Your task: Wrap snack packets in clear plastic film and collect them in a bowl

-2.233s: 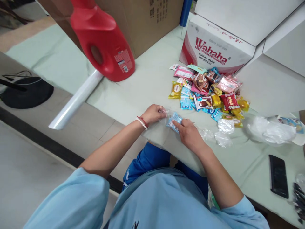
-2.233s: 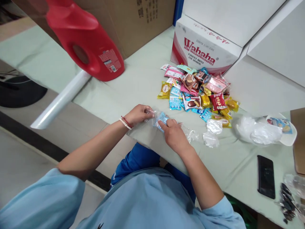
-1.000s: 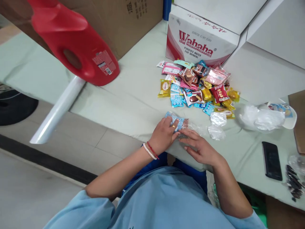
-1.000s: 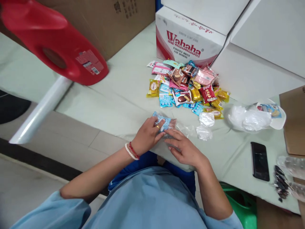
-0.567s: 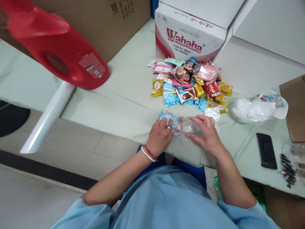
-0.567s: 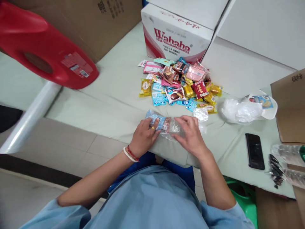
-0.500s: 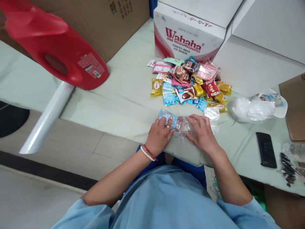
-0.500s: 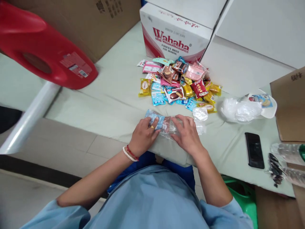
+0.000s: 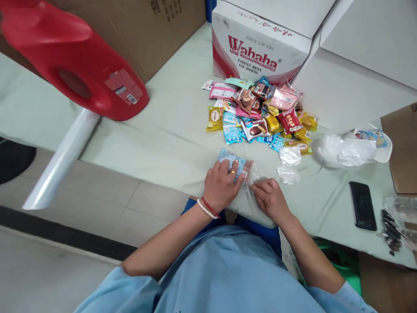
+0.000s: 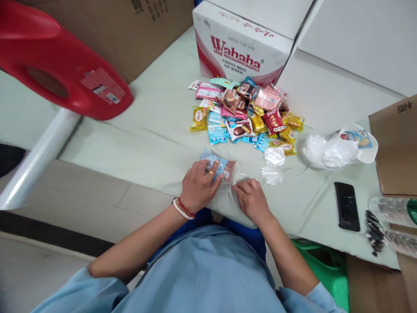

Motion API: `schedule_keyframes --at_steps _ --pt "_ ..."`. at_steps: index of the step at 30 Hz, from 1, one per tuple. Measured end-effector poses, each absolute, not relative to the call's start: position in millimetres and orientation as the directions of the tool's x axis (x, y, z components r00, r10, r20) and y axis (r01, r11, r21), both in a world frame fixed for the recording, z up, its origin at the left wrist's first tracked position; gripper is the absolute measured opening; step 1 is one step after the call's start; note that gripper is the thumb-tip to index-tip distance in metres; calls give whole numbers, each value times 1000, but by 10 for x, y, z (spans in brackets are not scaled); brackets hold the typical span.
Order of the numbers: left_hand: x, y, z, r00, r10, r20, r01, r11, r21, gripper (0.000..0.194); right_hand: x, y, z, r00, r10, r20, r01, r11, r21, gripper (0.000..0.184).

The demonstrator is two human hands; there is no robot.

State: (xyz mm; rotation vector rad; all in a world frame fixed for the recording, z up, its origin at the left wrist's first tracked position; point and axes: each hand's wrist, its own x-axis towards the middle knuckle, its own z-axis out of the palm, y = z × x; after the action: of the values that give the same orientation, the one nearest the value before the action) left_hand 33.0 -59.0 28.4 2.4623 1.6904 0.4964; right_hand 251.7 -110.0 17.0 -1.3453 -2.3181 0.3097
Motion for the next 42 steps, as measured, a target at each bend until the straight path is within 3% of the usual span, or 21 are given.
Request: schedule_keyframes --at_steps 2,5,7,9,12,15,21,25,28,32,36,39,42 --pt "358 -625 211 307 925 223 895 -360 262 43 2533 -1121 179 -406 894 189 747 444 -494 26" --pt "386 -661 57 277 914 296 895 -357 267 40 2571 -1060 236 -140 979 147 746 202 -635 34" --pt "395 -672 -28 260 903 343 888 -363 281 39 2571 -970 242 56 988 142 796 41 -603 41" --pt "399 -678 -77 250 900 357 880 -365 303 39 2532 -888 212 109 985 137 873 -29 -487 47" --pt "396 -686 -90 251 905 344 876 -364 318 40 2420 -861 166 24 993 115 927 21 -374 31" --pt "386 -691 -73 266 907 326 874 -370 315 42 2342 -950 234 -32 990 139 917 85 -389 12" --pt "380 -688 -52 268 909 318 879 -366 307 41 2315 -941 678 89 995 -53 796 -103 -597 18" --pt "414 -694 -72 248 888 386 865 -383 325 39 2060 -570 754 21 999 -48 656 -50 -753 15" --pt "405 -672 -68 244 882 404 848 -396 352 31 1773 -260 655 -20 998 -55 651 -28 -758 11" --pt "246 -608 -3 255 875 411 808 -426 407 23 1545 -92 572 -60 998 -33 740 22 -673 14" --pt "45 -545 68 241 892 383 662 -440 607 42 1591 -151 550 -91 996 -18 780 61 -623 16" --pt "21 -501 85 231 914 333 643 -400 653 47 1693 -199 494 -99 995 -31 682 45 -730 14" --pt "98 -485 79 303 896 326 720 -439 538 34 1748 -210 439 -54 998 -24 536 9 -844 15"
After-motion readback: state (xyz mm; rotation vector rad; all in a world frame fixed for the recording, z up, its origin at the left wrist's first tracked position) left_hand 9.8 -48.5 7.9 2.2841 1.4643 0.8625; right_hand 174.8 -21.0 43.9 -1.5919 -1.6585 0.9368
